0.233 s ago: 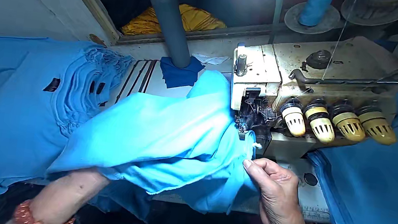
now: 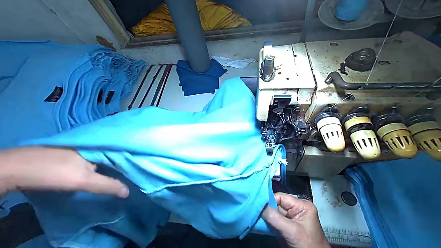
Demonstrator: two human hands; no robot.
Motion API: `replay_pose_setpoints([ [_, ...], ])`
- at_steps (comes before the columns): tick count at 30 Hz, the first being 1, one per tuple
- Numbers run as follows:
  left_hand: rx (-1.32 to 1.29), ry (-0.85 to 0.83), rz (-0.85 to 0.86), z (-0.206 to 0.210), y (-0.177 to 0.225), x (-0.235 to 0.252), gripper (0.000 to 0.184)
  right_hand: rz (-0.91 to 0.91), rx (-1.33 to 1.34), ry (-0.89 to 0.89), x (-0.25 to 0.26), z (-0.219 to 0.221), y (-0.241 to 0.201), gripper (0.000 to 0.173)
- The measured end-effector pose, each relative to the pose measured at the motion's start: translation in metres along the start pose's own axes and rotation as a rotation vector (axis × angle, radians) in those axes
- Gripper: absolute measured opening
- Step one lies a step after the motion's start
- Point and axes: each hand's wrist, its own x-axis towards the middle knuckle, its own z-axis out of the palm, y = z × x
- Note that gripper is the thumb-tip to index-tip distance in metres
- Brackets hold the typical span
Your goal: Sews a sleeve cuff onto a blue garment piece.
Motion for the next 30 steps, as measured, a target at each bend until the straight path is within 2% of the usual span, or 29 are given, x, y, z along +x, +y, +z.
replay_pose_setpoints([
  [1,-0.077,0.015,0.198,-0.011,-0.022,0.019,0.013,-0.007,0.004,-0.02,-0.001,0.001,0.001,0.008],
  [3,-0.294,0.036,0.532,-0.023,-0.06,0.071,0.013,-0.029,0.001,-0.045,0.001,0.005,0.001,0.007],
  [4,-0.464,0.072,0.577,-0.02,-0.06,0.093,0.017,-0.038,-0.012,-0.05,0.003,0.008,0.001,0.007],
  [5,-0.597,0.143,0.524,-0.014,-0.045,0.106,0.019,-0.041,-0.022,-0.055,0.006,0.011,0.001,0.007],
  [6,-0.656,0.284,0.382,-0.004,-0.017,0.113,0.019,-0.039,-0.025,-0.056,0.008,0.013,0.002,0.007],
  [7,-0.616,0.408,0.221,0.007,0.009,0.123,0.023,-0.033,-0.029,-0.055,0.01,0.015,0.003,0.007],
  [8,-0.55,0.461,0.098,0.017,0.026,0.136,0.039,-0.025,-0.034,-0.052,0.011,0.017,0.004,0.007],
  [10,-0.335,0.484,-0.013,0.035,0.043,0.149,0.056,-0.02,-0.063,-0.041,0.012,0.016,0.007,0.008],
  [12,-0.122,0.676,0.08,0.055,0.055,0.124,0.051,-0.049,-0.099,-0.031,0.011,0.012,0.01,0.009],
  [14,-0.065,0.949,0.344,0.081,0.067,0.085,0.038,-0.09,-0.11,-0.034,0.012,0.01,0.013,0.011],
  [15,-0.08,1.009,0.487,0.098,0.075,0.069,0.035,-0.102,-0.108,-0.045,0.012,0.009,0.013,0.012],
  [17,-0.112,0.98,0.684,0.142,0.088,0.048,0.035,-0.134,-0.107,-0.074,0.011,0.01,0.012,0.016],
  [20,-0.15,0.907,0.725,0.184,0.087,0.046,0.022,-0.207,-0.167,-0.096,0.009,0.006,0.014,0.016],
  [23,-0.318,0.775,0.789,0.178,0.082,0.04,0.016,-0.396,-0.318,0.08,0.005,-0.005,0.013,0.011],
  [25,-0.478,0.586,0.892,0.165,0.08,0.035,0.014,-0.465,-0.245,0.114,0.001,-0.01,0.005,0.015],
  [28,-0.655,0.331,1.03,0.148,0.083,0.035,0.023,-0.325,-0.006,-0.076,-0.001,-0.007,-0.001,0.03],
  [30,-0.624,0.424,0.991,0.144,0.092,0.035,0.027,-0.239,0.091,-0.157,0.003,-0.002,-0.001,0.032],
])
